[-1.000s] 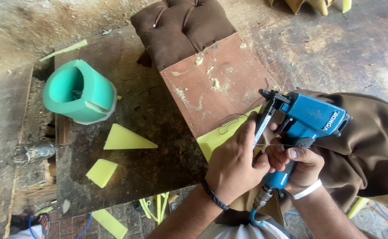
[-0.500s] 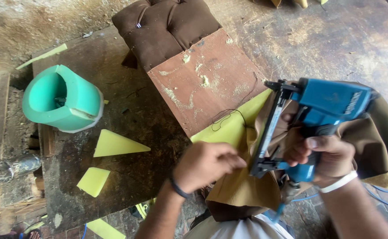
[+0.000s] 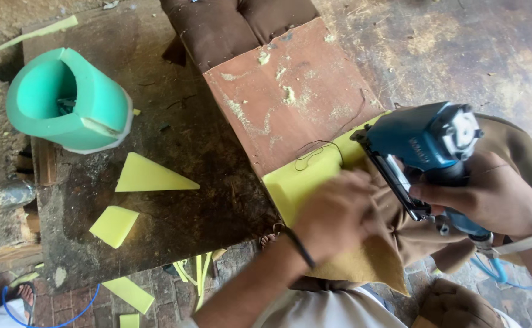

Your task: The person uses shears to trim excess brown fabric from a cushion and then uses a pneumatic staple gun to attach the fabric to the cushion's foam and wooden frame. The person repeatedly folds, smooths, and staples the fabric around the edges.

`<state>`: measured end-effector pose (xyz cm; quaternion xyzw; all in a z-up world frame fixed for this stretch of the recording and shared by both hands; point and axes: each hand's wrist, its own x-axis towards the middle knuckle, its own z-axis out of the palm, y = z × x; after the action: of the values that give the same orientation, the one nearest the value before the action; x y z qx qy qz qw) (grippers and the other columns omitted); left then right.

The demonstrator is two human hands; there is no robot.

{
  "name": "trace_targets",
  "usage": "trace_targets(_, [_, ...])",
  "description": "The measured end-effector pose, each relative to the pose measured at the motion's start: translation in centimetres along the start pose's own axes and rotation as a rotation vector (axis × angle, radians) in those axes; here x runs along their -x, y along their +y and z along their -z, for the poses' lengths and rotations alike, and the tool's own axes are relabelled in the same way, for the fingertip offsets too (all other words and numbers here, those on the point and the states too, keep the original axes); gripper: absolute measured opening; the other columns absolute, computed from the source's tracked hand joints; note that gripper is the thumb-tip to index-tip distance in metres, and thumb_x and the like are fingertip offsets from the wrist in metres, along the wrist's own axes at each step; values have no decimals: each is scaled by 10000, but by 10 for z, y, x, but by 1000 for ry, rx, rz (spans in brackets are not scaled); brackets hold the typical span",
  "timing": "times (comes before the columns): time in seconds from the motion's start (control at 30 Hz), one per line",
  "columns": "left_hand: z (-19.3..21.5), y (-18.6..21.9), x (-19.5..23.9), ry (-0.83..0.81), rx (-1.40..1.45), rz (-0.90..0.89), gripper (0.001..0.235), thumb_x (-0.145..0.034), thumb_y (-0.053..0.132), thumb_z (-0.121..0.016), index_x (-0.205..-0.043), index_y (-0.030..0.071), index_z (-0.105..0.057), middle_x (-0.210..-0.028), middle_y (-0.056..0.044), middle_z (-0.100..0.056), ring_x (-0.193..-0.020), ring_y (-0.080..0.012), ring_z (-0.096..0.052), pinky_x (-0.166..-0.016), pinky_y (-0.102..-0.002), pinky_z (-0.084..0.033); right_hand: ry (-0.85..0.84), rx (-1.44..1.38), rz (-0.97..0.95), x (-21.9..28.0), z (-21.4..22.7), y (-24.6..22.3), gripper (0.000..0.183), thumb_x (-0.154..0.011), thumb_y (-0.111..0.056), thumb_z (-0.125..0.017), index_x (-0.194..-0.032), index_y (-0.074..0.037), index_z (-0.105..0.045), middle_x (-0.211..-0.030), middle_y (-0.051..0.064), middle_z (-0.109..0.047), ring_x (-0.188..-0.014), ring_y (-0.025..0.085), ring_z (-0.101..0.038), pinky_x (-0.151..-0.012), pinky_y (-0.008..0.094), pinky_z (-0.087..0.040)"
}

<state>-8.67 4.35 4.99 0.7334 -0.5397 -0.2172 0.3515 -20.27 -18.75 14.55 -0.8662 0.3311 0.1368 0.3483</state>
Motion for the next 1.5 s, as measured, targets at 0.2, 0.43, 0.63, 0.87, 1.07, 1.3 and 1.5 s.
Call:
trace_targets(0.2, [0, 8, 28, 249, 73, -260, 184, -924, 367, -668, -958, 234, -791, -1041, 48, -788, -947, -166, -716, -866, -520, -515, -122, -1093, 179, 2, -22, -50, 489, -848, -8, -690, -1317, 101, -603, -665, 77, -547, -525, 222, -562, -517, 411, -510])
trace_targets(0.43, [75, -16, 57, 744, 267, 154, 345, -904, 346, -735, -1092, 57, -721, -947, -59, -714, -658, -111, -679, -521, -231, -547, -265, -1434, 266, -34, -76, -76, 522, -812, -42, -642, -1314, 100, -614, -657, 42, -540, -556, 181, -555, -576, 362, -520])
trace_targets(0.63, [71, -19, 77, 690, -131, 33, 119, -923, 237, -808, -896, 131, -762, -869, -19, -656, -704, -121, -626, -607, -272, -534, -215, -1256, 192, -6, -122, -108, 301, -866, -76, -695, -1132, 24, -599, -669, 55, -554, -568, 189, -581, -552, 380, -542])
trace_targets(0.87, [148, -130, 221, 1595, 734, 567, 117, -981, 196, -718, -930, 90, -718, -761, -74, -676, -580, -140, -601, -517, -307, -511, -147, -1144, 179, 7, -141, -97, 290, -885, -79, -705, -1110, -3, -537, -692, 32, -547, -587, 180, -582, -571, 382, -546])
trace_targets(1.07, [139, -100, 251, 1138, -66, 848, 552, -947, 177, -705, -1432, 7, -502, -1427, -219, -564, -1147, -291, -643, -921, -436, -543, -363, -1453, 305, 8, -162, -101, 496, -856, -73, -682, -1309, 63, -531, -680, 32, -525, -607, 177, -547, -619, 373, -511])
trace_targets(1.3, [64, -12, 127, 743, -115, 142, 818, -803, 154, -740, -1480, -109, -365, -1350, -351, -615, -1082, -385, -711, -893, -401, -615, -386, -1499, 401, -7, -204, -96, 658, -786, -154, -719, -1394, 40, -555, -648, 27, -497, -550, 183, -507, -586, 359, -474])
trace_targets(1.5, [63, -10, 109, 478, -210, 372, 777, -835, 187, -766, -1467, -56, -386, -1152, -254, -707, -869, -334, -752, -718, -383, -623, -359, -1535, 227, -31, -215, -84, 395, -779, -185, -704, -1111, -10, -582, -691, 82, -570, -648, 226, -577, -668, 379, -518])
